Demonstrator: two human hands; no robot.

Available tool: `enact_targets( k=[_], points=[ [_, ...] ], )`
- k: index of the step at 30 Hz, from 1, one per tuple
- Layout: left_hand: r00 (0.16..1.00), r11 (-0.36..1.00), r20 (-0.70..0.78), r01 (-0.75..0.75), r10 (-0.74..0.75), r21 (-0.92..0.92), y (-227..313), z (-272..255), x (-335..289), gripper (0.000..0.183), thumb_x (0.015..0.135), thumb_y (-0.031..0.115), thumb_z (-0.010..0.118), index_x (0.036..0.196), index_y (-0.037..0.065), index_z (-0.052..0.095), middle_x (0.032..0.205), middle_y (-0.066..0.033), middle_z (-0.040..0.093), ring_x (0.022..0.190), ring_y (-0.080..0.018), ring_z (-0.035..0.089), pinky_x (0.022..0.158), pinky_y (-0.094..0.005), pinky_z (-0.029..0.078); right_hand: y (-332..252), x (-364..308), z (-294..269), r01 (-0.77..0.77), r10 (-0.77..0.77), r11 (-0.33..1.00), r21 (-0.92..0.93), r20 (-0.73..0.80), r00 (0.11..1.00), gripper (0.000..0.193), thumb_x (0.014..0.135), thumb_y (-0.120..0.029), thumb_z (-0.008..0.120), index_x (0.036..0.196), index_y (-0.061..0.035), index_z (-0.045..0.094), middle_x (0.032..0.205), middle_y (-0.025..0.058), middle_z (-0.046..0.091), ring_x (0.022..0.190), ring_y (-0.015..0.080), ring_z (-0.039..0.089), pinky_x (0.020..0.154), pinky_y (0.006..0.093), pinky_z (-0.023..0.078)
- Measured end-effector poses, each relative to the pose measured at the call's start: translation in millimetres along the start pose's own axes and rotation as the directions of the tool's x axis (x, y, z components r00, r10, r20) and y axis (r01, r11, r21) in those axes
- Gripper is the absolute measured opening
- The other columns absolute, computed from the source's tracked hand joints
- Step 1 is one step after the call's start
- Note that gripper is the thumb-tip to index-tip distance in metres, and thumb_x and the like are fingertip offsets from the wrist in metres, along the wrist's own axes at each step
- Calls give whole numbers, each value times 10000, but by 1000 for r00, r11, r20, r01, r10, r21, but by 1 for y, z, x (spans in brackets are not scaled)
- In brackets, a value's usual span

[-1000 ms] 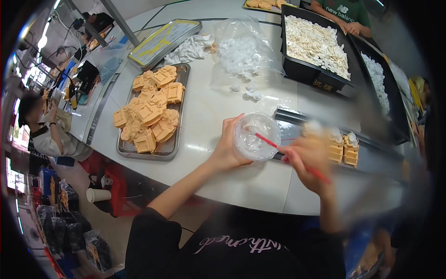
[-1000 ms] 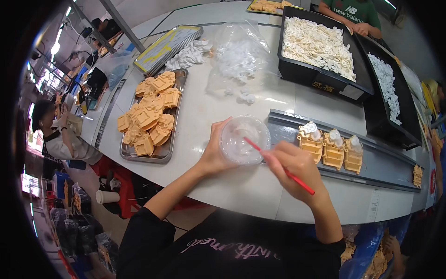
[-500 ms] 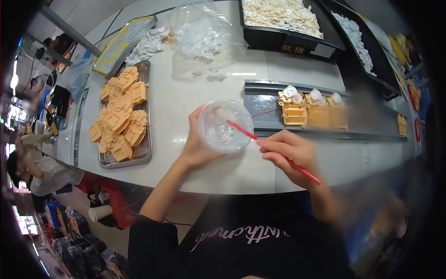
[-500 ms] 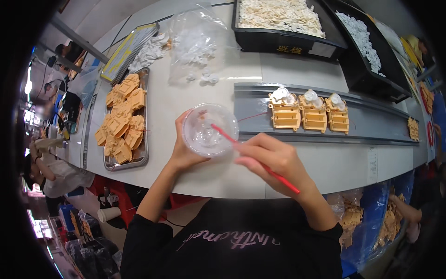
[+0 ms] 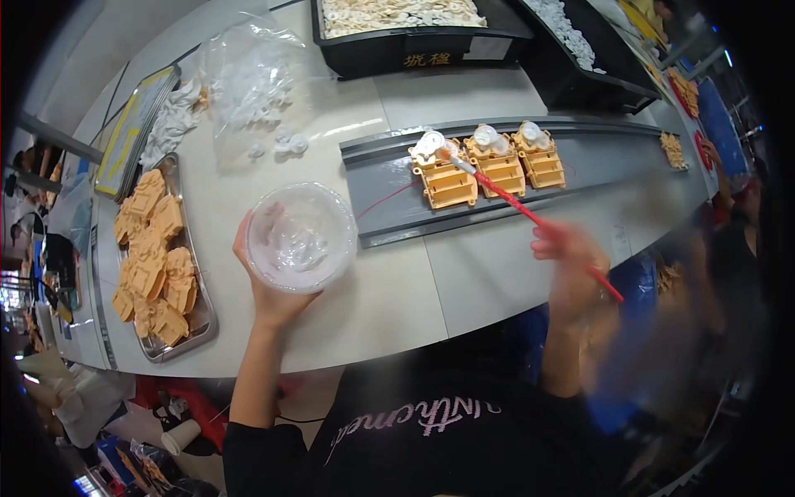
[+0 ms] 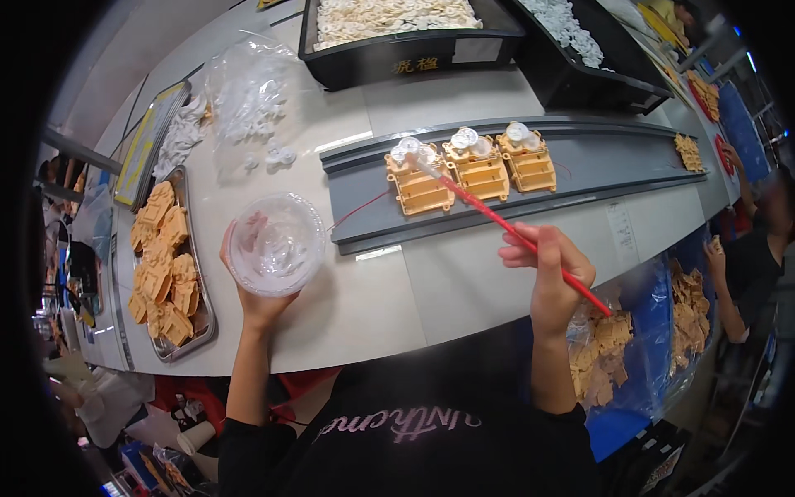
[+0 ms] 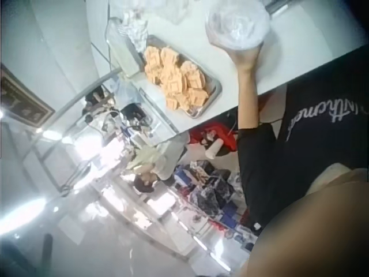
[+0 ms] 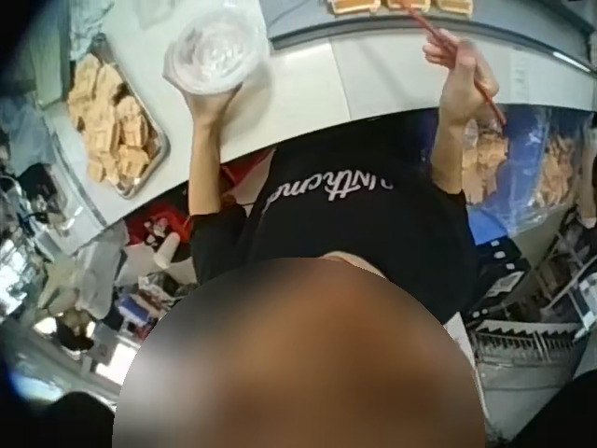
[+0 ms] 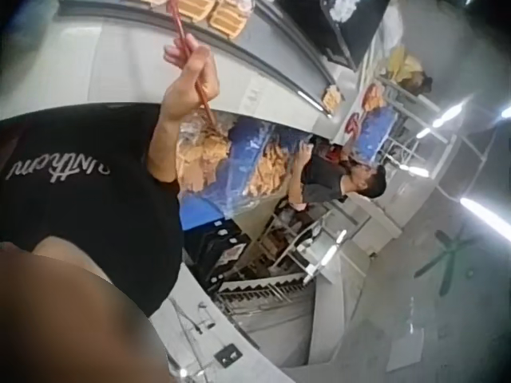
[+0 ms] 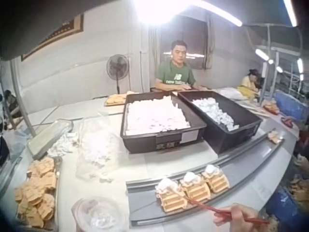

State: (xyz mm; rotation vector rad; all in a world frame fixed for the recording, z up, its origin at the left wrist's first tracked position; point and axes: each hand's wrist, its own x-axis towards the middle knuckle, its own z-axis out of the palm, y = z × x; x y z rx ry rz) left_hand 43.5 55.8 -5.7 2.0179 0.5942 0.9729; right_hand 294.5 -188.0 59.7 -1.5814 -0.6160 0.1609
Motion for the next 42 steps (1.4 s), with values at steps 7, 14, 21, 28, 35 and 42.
enact_targets(
  k=[7, 14, 21, 28, 35, 42],
  points=[
    [1000, 995, 17, -14, 12, 96, 1, 3, -4, 1203, 524, 143, 900, 1409, 53, 90, 1394, -201, 320, 1305, -316, 377, 1078, -426, 346, 5, 11, 12, -26, 26, 1000, 15, -3, 1000, 416, 975, -291, 476, 975, 90, 642, 781, 177, 672, 623, 211, 663, 588, 289, 543],
    [999, 997, 13, -30, 30, 68, -3, 7, -5, 1199, 524, 147, 904, 1405, 49, 96, 1395, -195, 314, 1306, -310, 376, 1075, -422, 351, 2, 15, 5, -43, 43, 999, -34, 11, 999, 432, 984, -309, 472, 951, 88, 641, 730, 165, 658, 598, 191, 652, 574, 281, 533],
    [998, 995, 20, -68, 66, 69, -2, 7, -4, 1186, 530, 149, 901, 1401, 45, 103, 1390, -187, 313, 1303, -306, 378, 1073, -417, 349, 2, 22, 15, -29, 29, 998, 59, -14, 999, 390, 988, -238, 488, 871, 93, 657, 661, 133, 651, 548, 162, 658, 492, 241, 541],
    [998, 995, 15, -66, 65, 75, -1, 6, -5, 1197, 537, 155, 901, 1408, 42, 87, 1388, -196, 313, 1306, -307, 377, 1073, -415, 350, -9, 24, 20, -126, 126, 992, 2, -12, 992, 489, 992, -375, 437, 909, 65, 634, 677, 130, 636, 526, 161, 618, 503, 252, 502],
    [996, 991, -6, -87, 88, 102, 1, 8, -6, 1191, 544, 160, 904, 1403, 31, 89, 1378, -198, 321, 1276, -301, 403, 1051, -414, 375, -15, 23, 30, -39, 40, 999, 24, -47, 998, 443, 1005, -287, 440, 831, 68, 639, 610, 118, 622, 480, 132, 605, 438, 206, 475],
    [983, 981, -5, -185, 186, 63, 4, 11, -6, 1160, 563, 166, 898, 1394, 19, 102, 1345, -181, 333, 1239, -283, 430, 1031, -396, 392, -42, -27, 48, 203, -248, 962, 183, 270, 930, 263, 932, -175, 540, 824, 31, 664, 589, 84, 611, 435, 140, 578, 415, 241, 454]
  ],
)
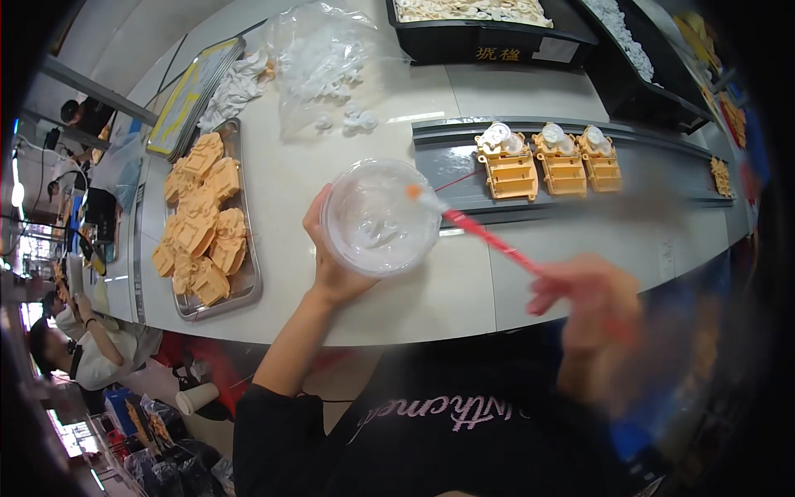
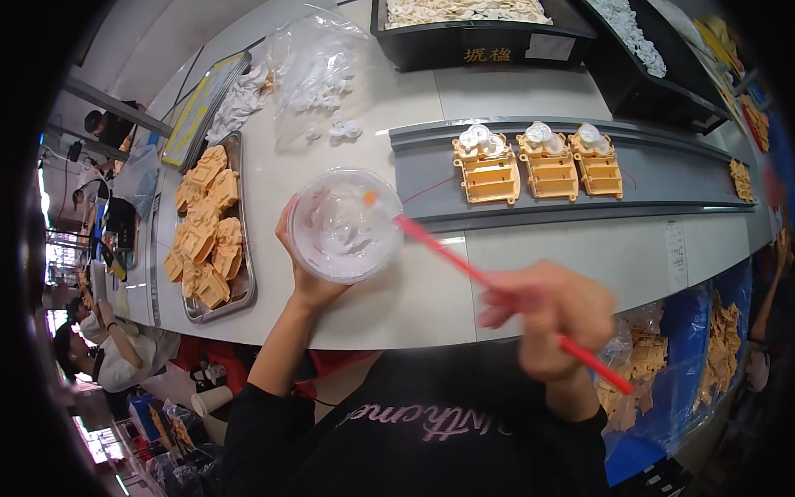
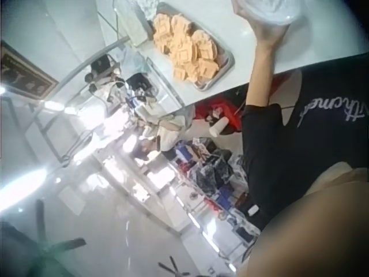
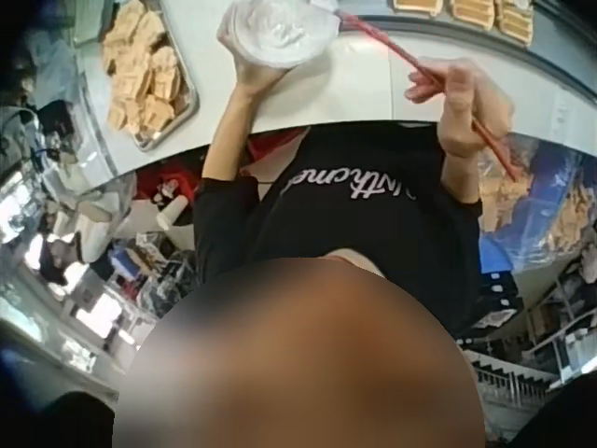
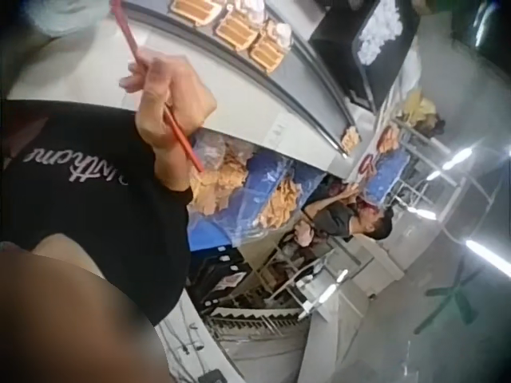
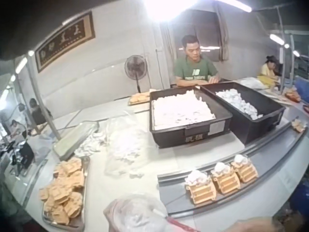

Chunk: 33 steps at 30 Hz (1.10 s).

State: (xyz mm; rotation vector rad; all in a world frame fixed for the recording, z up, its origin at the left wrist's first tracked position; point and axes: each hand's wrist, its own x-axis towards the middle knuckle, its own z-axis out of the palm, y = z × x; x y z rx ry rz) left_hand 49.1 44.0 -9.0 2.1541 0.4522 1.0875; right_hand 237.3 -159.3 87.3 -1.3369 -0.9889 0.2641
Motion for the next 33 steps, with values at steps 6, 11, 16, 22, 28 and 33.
enact_targets(
  k=[6, 11, 16, 22, 28, 33],
  points=[
    [998, 997, 9, -70, 70, 40, -6, -3, -13, 1167, 550, 188, 906, 1389, 10, 114, 1331, -182, 312, 1208, -291, 444, 1000, -393, 398, 10, 9, 35, 343, -245, 928, -144, 457, 855, 106, 875, -40, 588, 857, 27, 669, 618, 91, 642, 516, 181, 643, 459, 255, 483],
    [997, 997, 25, -73, 72, 30, -8, -4, -11, 1142, 544, 215, 908, 1376, -2, 155, 1320, -181, 322, 1208, -302, 440, 995, -394, 393, 5, 8, 31, 344, -219, 918, -196, 472, 854, 120, 889, -49, 575, 872, 22, 669, 617, 58, 644, 518, 168, 638, 441, 260, 466],
    [998, 995, 7, -61, 61, 81, -8, -3, -10, 1109, 551, 234, 902, 1364, 0, 184, 1316, -181, 325, 1226, -311, 421, 1014, -398, 369, 7, 7, 31, 356, -255, 917, -177, 424, 869, 103, 876, -61, 598, 883, 12, 670, 619, 54, 642, 488, 163, 614, 418, 243, 442],
    [997, 993, -44, -59, 64, 103, -7, -1, -11, 1102, 564, 226, 892, 1367, 12, 169, 1323, -178, 320, 1240, -306, 407, 1023, -402, 356, 9, 6, 27, 401, -263, 891, -212, 480, 837, 76, 844, -48, 623, 862, 10, 668, 626, 61, 635, 497, 159, 612, 414, 246, 437],
    [997, 988, -26, -68, 73, 141, -16, -4, -14, 1205, 541, 219, 900, 1416, 22, 96, 1389, -157, 223, 1297, -315, 358, 1077, -440, 332, 10, -2, -2, 4, 0, 1000, -21, 155, 988, 299, 961, -167, 487, 889, 77, 643, 685, 159, 649, 522, 176, 638, 467, 258, 508],
    [998, 999, -62, -16, 19, 47, -9, -6, -10, 1189, 547, 161, 890, 1421, 33, 95, 1395, -157, 246, 1295, -313, 372, 1073, -449, 355, 34, -6, -59, 11, -83, 971, -240, -292, 953, 384, 988, -220, 422, 909, 82, 645, 685, 176, 644, 504, 191, 619, 459, 272, 500]
  ],
)
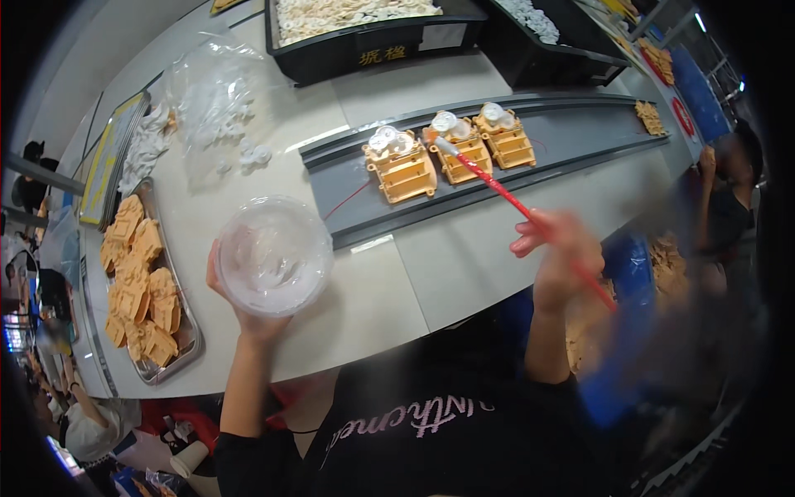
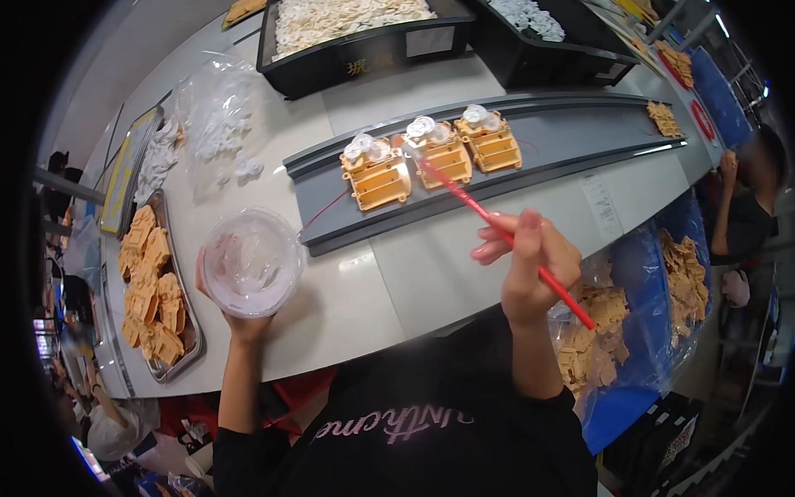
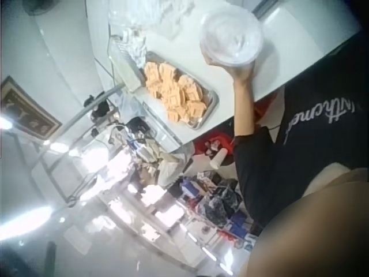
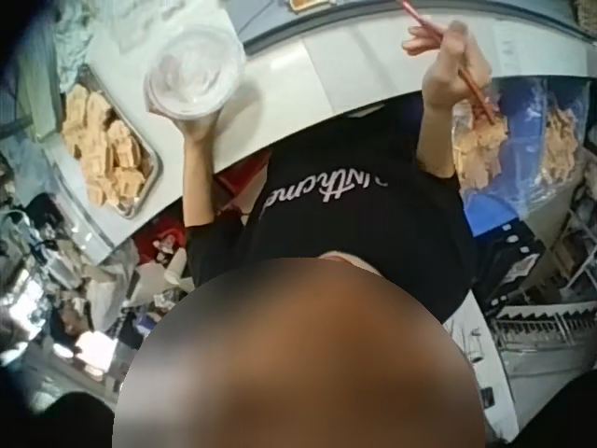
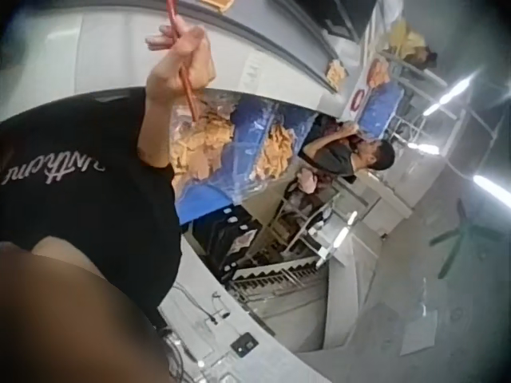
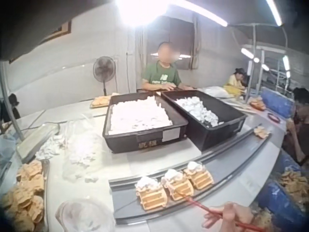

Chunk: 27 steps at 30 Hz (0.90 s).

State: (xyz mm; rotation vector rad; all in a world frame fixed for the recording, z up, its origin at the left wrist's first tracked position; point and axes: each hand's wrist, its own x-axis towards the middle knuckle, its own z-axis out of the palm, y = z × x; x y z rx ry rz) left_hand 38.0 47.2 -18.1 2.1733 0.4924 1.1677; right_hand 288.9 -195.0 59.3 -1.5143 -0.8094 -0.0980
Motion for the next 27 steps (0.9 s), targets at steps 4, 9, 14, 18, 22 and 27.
enact_targets(
  k=[4, 9, 14, 18, 22, 27],
  points=[
    [1000, 1000, -23, 11, -11, -13, -1, 6, 2, 1163, 548, 101, 879, 1416, 45, 107, 1407, -164, 266, 1284, -311, 392, 1069, -454, 371, 10, 13, -8, -158, 146, 987, -31, -244, 959, 390, 988, -176, 441, 820, 117, 635, 640, 150, 634, 475, 172, 617, 445, 243, 503],
    [1000, 1000, -8, 20, -20, -10, 0, 6, 4, 1166, 539, 89, 880, 1408, 49, 104, 1409, -174, 264, 1290, -318, 381, 1076, -457, 365, 21, 16, -3, -180, 175, 984, -3, -202, 964, 383, 990, -192, 463, 833, 108, 643, 628, 139, 631, 476, 153, 615, 444, 234, 500],
    [1000, 1000, -11, 20, -20, -13, 3, 7, 7, 1167, 537, 79, 876, 1405, 52, 98, 1406, -179, 267, 1292, -323, 373, 1081, -457, 361, 17, 18, -8, -207, 200, 978, -26, -167, 966, 385, 992, -199, 470, 833, 104, 646, 619, 134, 629, 486, 147, 620, 448, 228, 503],
    [1000, 1000, 9, 5, -5, 25, 4, 7, 8, 1168, 535, 77, 877, 1405, 52, 98, 1405, -179, 267, 1294, -326, 373, 1080, -459, 362, 14, 21, -6, -200, 195, 980, -6, -199, 960, 388, 994, -202, 469, 830, 103, 644, 615, 132, 627, 490, 146, 621, 448, 227, 501],
    [1000, 999, -13, 28, -28, -43, 4, 8, 5, 1171, 534, 83, 880, 1406, 50, 98, 1402, -177, 270, 1297, -325, 372, 1077, -458, 367, 13, 23, -5, -257, 252, 966, -3, -191, 949, 399, 993, -219, 467, 828, 98, 644, 606, 134, 624, 474, 148, 614, 441, 225, 493],
    [999, 1000, 39, 22, -22, 8, 6, 4, 5, 1185, 541, 121, 887, 1411, 51, 85, 1402, -178, 269, 1297, -314, 377, 1078, -443, 368, -19, 9, -8, -131, 130, 991, -6, -108, 986, 462, 992, -282, 425, 805, 81, 642, 602, 142, 611, 425, 161, 564, 416, 254, 462]
  ],
)
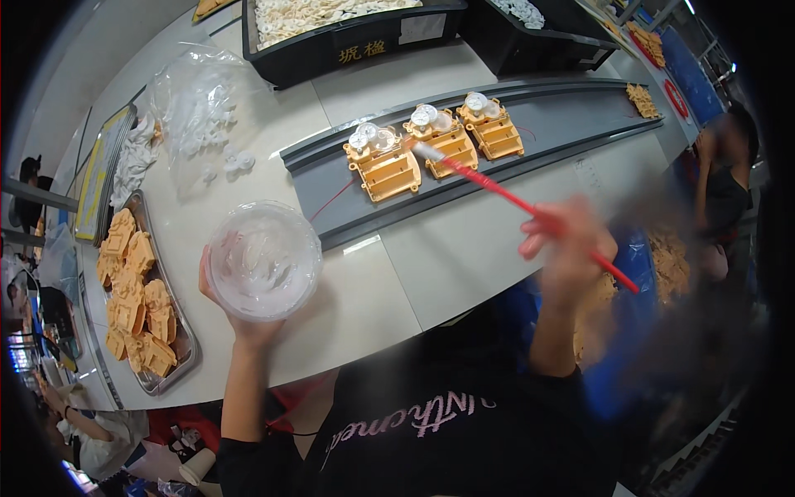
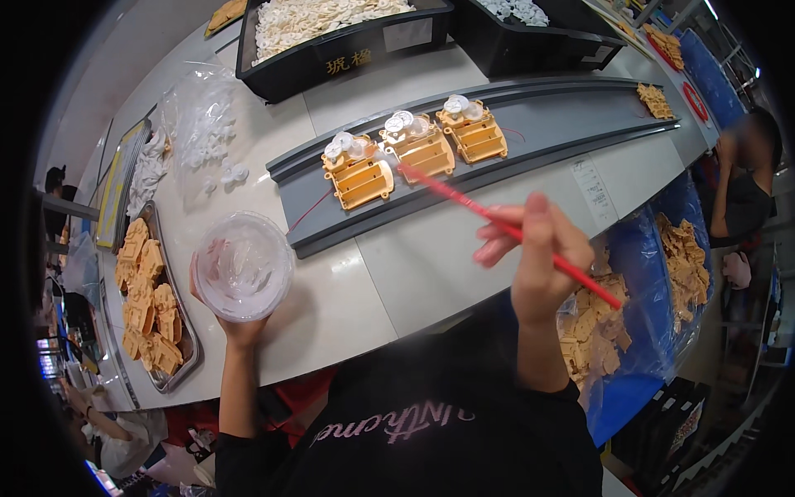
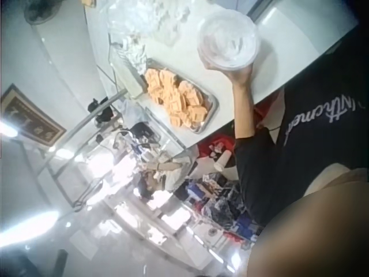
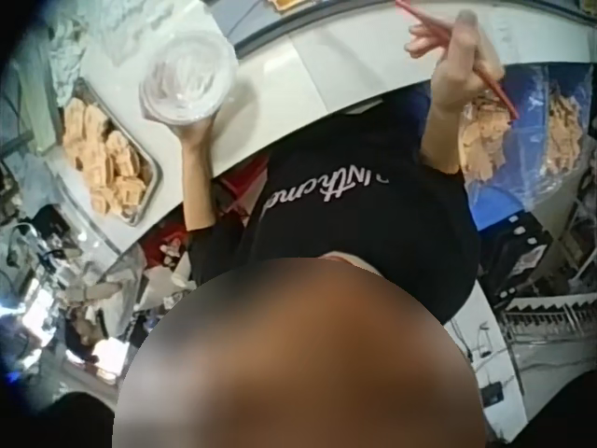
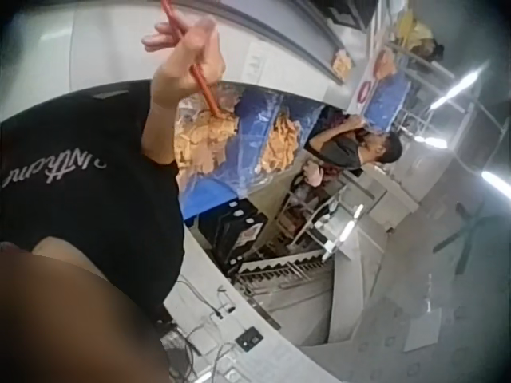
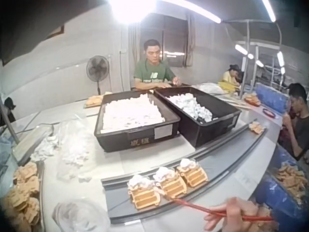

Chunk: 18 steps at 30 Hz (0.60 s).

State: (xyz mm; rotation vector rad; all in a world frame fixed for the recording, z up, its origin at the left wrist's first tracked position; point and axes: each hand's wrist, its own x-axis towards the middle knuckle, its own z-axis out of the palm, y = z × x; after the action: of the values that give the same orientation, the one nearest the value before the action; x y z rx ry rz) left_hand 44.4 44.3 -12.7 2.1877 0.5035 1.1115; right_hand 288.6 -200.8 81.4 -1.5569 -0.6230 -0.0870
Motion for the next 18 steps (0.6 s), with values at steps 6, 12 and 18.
enact_targets(
  k=[6, 12, 18],
  points=[
    [998, 999, 53, -37, 36, 14, -1, 4, -8, 1209, 532, 183, 904, 1412, 34, 88, 1395, -173, 272, 1290, -306, 390, 1070, -432, 363, -11, -38, 64, 317, -352, 933, 170, 615, 705, 102, 844, -55, 595, 867, -24, 689, 612, 22, 624, 480, 155, 601, 413, 251, 435],
    [998, 998, 33, -51, 50, 44, -8, -1, -18, 1235, 527, 241, 915, 1415, 23, 85, 1356, -168, 290, 1276, -314, 389, 1062, -429, 349, -20, -36, 75, 403, -428, 894, 194, 631, 647, 80, 839, -39, 607, 840, -13, 683, 595, 50, 617, 472, 170, 597, 407, 258, 428],
    [991, 991, 58, -122, 118, 63, -3, -2, -12, 1204, 537, 249, 912, 1401, 18, 106, 1359, -178, 263, 1268, -307, 379, 1044, -418, 347, -25, -36, 75, 434, -468, 873, 222, 631, 619, 197, 924, -94, 532, 888, 51, 660, 632, 94, 644, 495, 171, 631, 437, 247, 482]
  ],
)
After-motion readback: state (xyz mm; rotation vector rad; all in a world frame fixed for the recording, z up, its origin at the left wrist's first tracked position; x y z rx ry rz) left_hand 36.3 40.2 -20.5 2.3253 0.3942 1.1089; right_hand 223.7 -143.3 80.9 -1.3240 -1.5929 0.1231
